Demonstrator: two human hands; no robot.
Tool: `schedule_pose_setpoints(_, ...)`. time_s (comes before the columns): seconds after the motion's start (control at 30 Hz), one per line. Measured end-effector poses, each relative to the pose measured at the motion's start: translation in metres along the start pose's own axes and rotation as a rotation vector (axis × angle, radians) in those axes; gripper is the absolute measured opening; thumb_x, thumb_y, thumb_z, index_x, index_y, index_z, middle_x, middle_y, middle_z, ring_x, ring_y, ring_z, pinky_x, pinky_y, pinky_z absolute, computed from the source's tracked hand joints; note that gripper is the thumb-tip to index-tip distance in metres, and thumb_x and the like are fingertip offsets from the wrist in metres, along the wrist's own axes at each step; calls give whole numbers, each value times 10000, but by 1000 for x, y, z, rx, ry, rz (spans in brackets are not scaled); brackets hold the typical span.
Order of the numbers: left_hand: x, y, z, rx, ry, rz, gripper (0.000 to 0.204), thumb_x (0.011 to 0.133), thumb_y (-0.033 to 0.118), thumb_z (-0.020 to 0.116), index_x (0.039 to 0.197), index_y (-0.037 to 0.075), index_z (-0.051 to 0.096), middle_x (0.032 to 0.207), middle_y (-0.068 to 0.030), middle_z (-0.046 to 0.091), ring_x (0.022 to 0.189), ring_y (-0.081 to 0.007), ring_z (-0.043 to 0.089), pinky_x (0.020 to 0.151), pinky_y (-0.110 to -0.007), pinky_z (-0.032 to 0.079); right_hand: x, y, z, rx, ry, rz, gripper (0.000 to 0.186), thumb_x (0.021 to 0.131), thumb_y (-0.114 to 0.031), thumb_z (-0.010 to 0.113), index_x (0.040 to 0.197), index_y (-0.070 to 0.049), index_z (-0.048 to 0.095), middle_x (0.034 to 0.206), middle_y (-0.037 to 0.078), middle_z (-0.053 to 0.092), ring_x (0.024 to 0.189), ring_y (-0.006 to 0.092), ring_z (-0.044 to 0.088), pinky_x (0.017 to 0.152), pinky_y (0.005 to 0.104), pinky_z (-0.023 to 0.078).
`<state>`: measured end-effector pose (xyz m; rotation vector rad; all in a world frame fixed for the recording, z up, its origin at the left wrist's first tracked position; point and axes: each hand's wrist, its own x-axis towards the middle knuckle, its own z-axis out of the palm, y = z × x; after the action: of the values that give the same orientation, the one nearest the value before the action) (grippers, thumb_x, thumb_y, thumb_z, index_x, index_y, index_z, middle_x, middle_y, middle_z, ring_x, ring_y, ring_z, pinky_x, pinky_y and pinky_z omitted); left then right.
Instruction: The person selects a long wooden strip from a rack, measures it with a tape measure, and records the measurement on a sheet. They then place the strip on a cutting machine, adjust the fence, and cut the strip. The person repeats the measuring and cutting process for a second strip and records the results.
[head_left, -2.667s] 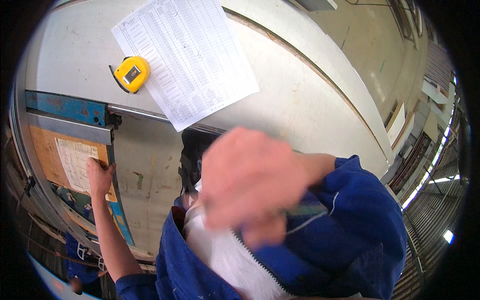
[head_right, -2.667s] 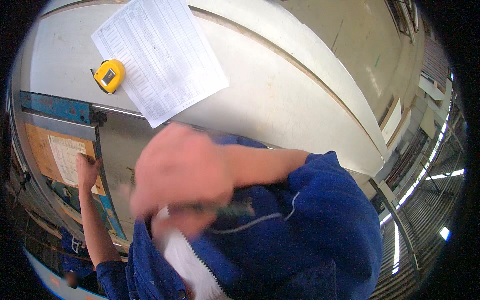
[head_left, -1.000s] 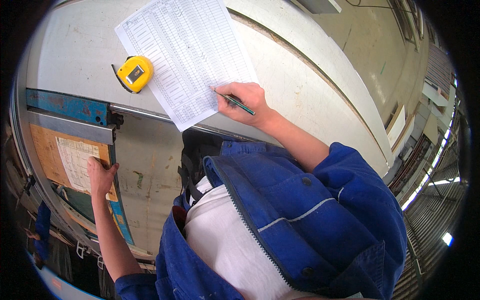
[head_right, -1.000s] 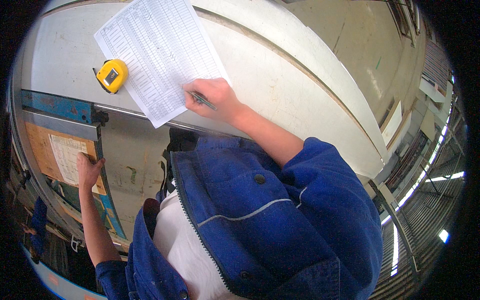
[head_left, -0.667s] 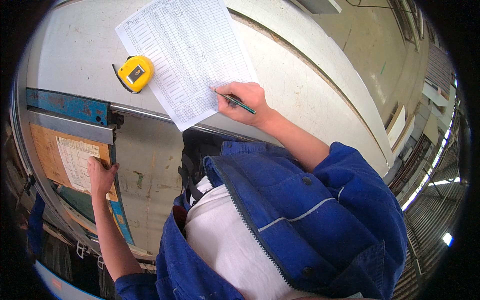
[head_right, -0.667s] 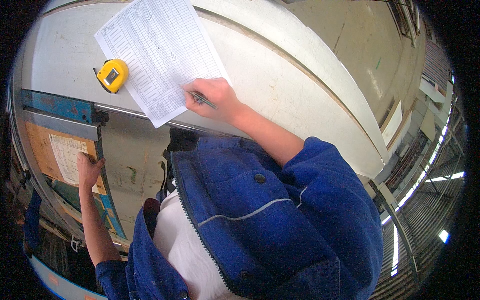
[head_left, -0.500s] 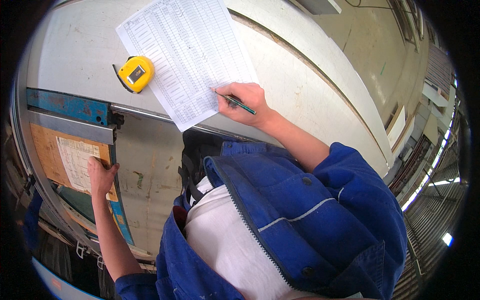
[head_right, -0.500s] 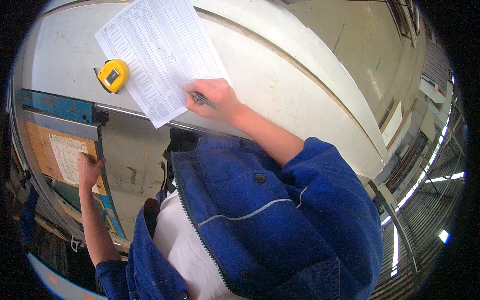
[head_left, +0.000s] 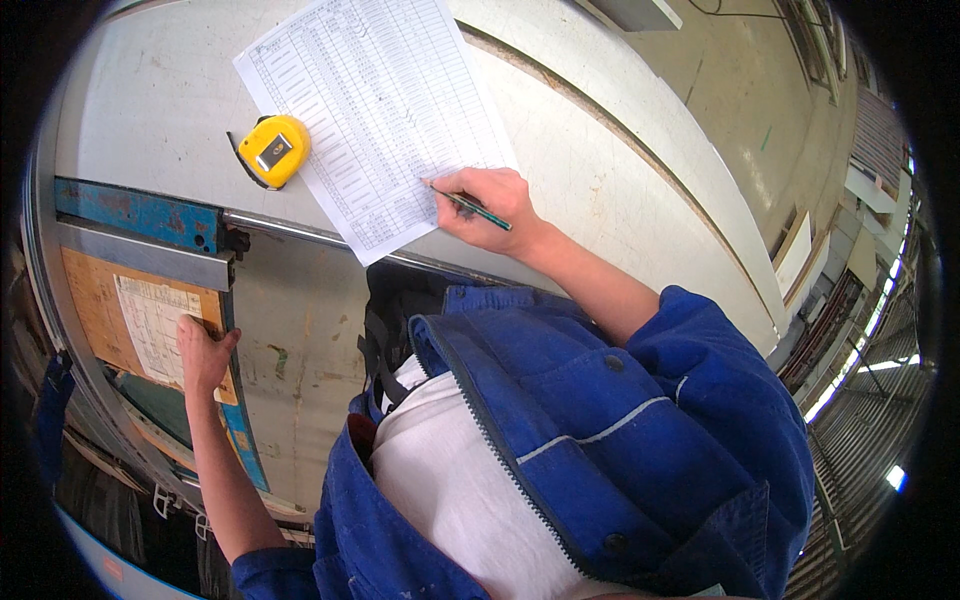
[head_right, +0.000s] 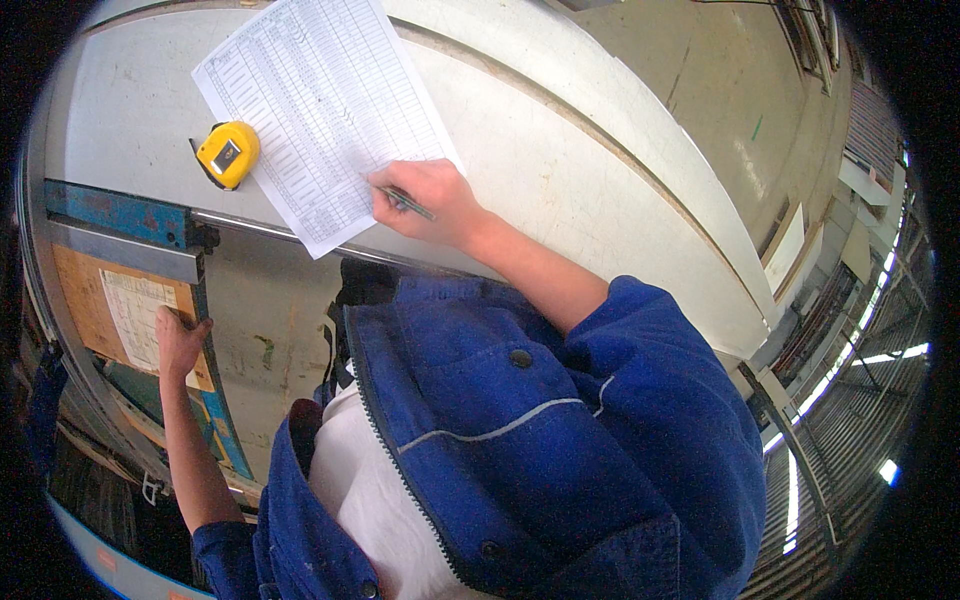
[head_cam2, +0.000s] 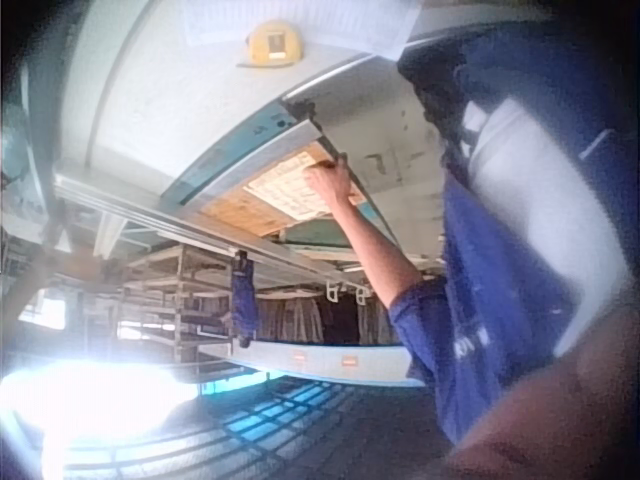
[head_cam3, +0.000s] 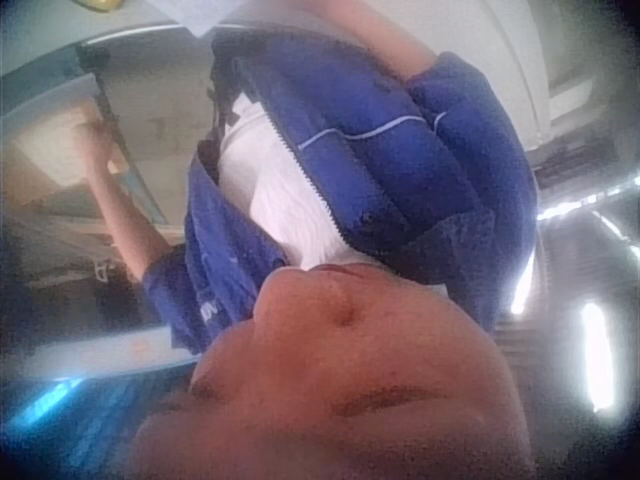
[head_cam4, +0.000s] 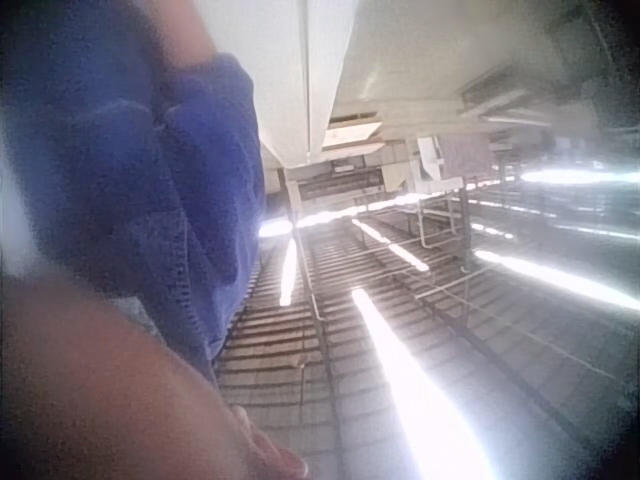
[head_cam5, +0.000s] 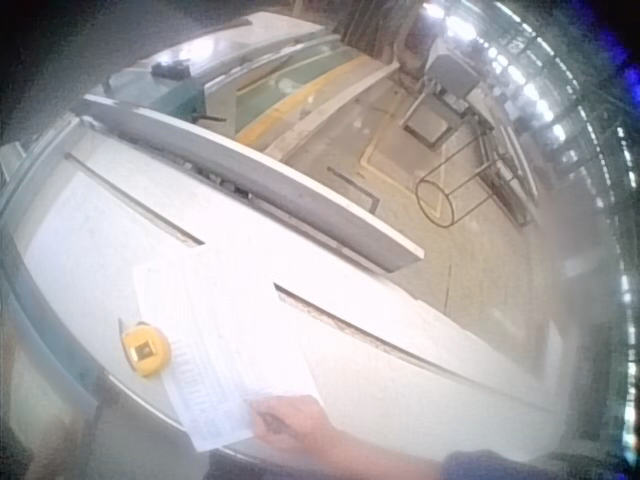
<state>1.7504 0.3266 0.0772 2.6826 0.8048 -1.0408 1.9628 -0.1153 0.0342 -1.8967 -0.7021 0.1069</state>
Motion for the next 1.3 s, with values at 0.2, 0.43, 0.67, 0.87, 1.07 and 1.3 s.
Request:
schedule_pose_setpoints(0.2,1,-4,2,-23,5,0,639,746,234,895,1087,-51,435,1076,-278,530,1056,-471,517,941,-510,434,1,-1,-2,-14,-21,25,99,806,-29,749,891,-47,700,698,80,685,589,197,691,545,298,541)
schedule_pose_setpoints(0.43,1,-4,3,-62,-1,-12,637,725,217,902,1061,-38,424,1085,-280,506,1078,-475,489,943,-523,425,3,-4,-2,-37,-21,64,94,808,-59,752,898,-61,726,762,103,728,643,247,722,567,325,567)
schedule_pose_setpoints(0.67,2,-2,0,-60,-32,3,628,730,193,891,1070,-36,416,1090,-271,505,1094,-466,489,967,-511,424,1,-5,-3,-35,-68,131,102,823,-92,751,919,-69,728,772,118,721,665,266,720,598,347,572)
schedule_pose_setpoints(0.87,1,-3,-2,-37,-63,-8,588,728,153,882,1051,-40,430,1072,-256,513,1086,-460,497,959,-507,428,2,-3,-2,-21,-54,91,113,826,-82,751,935,-60,733,761,118,714,652,266,715,583,341,565)
schedule_pose_setpoints(1.07,6,-16,6,-32,-27,83,532,721,90,846,1035,-45,438,1041,-251,506,1080,-470,498,945,-516,428,6,-1,0,-49,0,-23,143,762,8,771,875,-23,688,696,107,706,534,180,681,502,283,528)
schedule_pose_setpoints(1.3,8,-21,8,-24,-45,81,503,721,30,807,1030,-57,419,1037,-282,492,1082,-495,491,946,-532,421,7,-3,0,-57,17,-27,154,748,11,767,873,-22,683,685,104,698,530,178,677,502,283,525)
